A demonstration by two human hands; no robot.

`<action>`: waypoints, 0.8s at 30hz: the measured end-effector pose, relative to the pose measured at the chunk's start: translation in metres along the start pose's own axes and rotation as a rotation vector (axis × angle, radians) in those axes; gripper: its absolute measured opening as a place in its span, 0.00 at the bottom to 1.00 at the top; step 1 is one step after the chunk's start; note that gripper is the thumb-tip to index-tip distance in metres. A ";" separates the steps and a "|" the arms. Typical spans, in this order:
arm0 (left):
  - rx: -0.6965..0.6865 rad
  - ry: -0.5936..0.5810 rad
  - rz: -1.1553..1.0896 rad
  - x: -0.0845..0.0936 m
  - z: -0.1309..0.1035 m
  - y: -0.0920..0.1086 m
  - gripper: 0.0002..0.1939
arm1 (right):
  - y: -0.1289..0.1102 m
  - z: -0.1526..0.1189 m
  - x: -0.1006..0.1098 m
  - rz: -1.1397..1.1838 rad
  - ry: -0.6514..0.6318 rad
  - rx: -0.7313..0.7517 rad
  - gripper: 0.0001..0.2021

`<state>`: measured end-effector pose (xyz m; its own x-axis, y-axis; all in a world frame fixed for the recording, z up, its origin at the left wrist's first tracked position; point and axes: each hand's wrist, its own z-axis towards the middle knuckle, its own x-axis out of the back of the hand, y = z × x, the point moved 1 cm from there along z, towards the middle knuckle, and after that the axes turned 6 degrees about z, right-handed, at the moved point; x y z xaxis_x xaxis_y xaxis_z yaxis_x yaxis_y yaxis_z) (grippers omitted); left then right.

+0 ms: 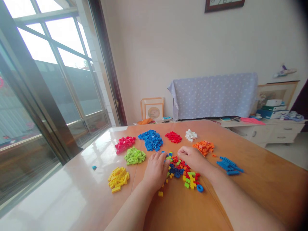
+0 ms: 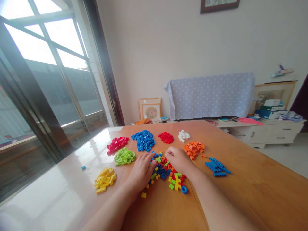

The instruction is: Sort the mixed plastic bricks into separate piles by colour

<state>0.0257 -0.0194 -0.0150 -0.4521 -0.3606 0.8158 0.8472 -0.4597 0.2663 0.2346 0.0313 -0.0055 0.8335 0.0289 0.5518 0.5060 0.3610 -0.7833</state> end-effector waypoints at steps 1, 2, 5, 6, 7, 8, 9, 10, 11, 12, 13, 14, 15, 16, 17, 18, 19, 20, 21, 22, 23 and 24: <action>0.011 0.017 -0.018 0.001 0.001 -0.001 0.20 | -0.001 -0.001 0.001 0.001 -0.015 -0.007 0.12; 0.027 0.032 -0.038 0.002 0.001 -0.002 0.19 | -0.001 -0.002 0.002 0.002 -0.038 -0.019 0.12; 0.100 0.077 -0.118 0.005 0.003 -0.006 0.19 | -0.005 -0.007 0.003 0.014 -0.173 -0.063 0.10; 0.130 0.098 -0.154 0.007 0.004 -0.008 0.18 | -0.007 -0.009 0.003 0.025 -0.235 -0.075 0.09; 0.163 0.118 -0.194 0.008 0.005 -0.009 0.18 | -0.011 -0.013 0.002 0.041 -0.299 -0.082 0.09; 0.200 0.138 -0.234 0.009 0.006 -0.011 0.18 | -0.017 -0.016 0.000 0.055 -0.357 -0.085 0.08; 0.240 0.157 -0.270 0.010 0.006 -0.013 0.18 | -0.023 -0.021 -0.003 0.069 -0.417 -0.084 0.08; 0.277 0.175 -0.301 0.011 0.007 -0.015 0.19 | -0.031 -0.026 -0.007 0.078 -0.467 -0.072 0.08; 0.309 0.191 -0.326 0.011 0.007 -0.017 0.19 | -0.039 -0.031 -0.012 0.066 -0.506 -0.062 0.09; 0.337 0.206 -0.344 0.012 0.008 -0.019 0.19 | -0.047 -0.037 -0.018 0.039 -0.545 -0.040 0.10; 0.361 0.218 -0.357 0.012 0.008 -0.022 0.20 | -0.056 -0.043 -0.025 0.014 -0.581 -0.017 0.11; 0.381 0.226 -0.368 0.012 0.008 -0.024 0.20 | -0.063 -0.049 -0.031 0.001 -0.596 0.019 0.12; 0.397 0.226 -0.379 0.012 0.007 -0.027 0.20 | -0.070 -0.054 -0.038 -0.026 -0.618 0.076 0.13; 0.414 0.220 -0.390 0.012 0.007 -0.029 0.21 | -0.075 -0.059 -0.044 -0.066 -0.629 0.136 0.13; 0.430 0.211 -0.398 0.011 0.007 -0.031 0.21 | -0.078 -0.062 -0.050 -0.105 -0.631 0.183 0.13; 0.444 0.203 -0.404 0.011 0.006 -0.033 0.21 | -0.080 -0.064 -0.055 -0.142 -0.629 0.220 0.12; 0.457 0.198 -0.405 0.011 0.006 -0.035 0.21 | -0.079 -0.065 -0.059 -0.178 -0.615 0.242 0.11; 0.470 0.193 -0.403 0.010 0.006 -0.037 0.21 | -0.077 -0.064 -0.061 -0.207 -0.594 0.251 0.11; 0.484 0.189 -0.398 0.010 0.005 -0.039 0.21 | -0.074 -0.061 -0.063 -0.229 -0.570 0.251 0.10; 0.498 0.182 -0.392 0.010 0.005 -0.040 0.21 | -0.071 -0.058 -0.064 -0.245 -0.545 0.242 0.10; 0.510 0.174 -0.387 0.010 0.005 -0.041 0.21 | -0.067 -0.055 -0.064 -0.255 -0.524 0.229 0.10; 0.519 0.164 -0.382 0.009 0.005 -0.042 0.20 | -0.063 -0.051 -0.063 -0.263 -0.508 0.213 0.10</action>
<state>-0.0123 0.0002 -0.0161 -0.7489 -0.3878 0.5374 0.6250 -0.1438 0.7672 0.1613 -0.0406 -0.0057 0.4499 0.3352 0.8278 0.5816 0.5934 -0.5564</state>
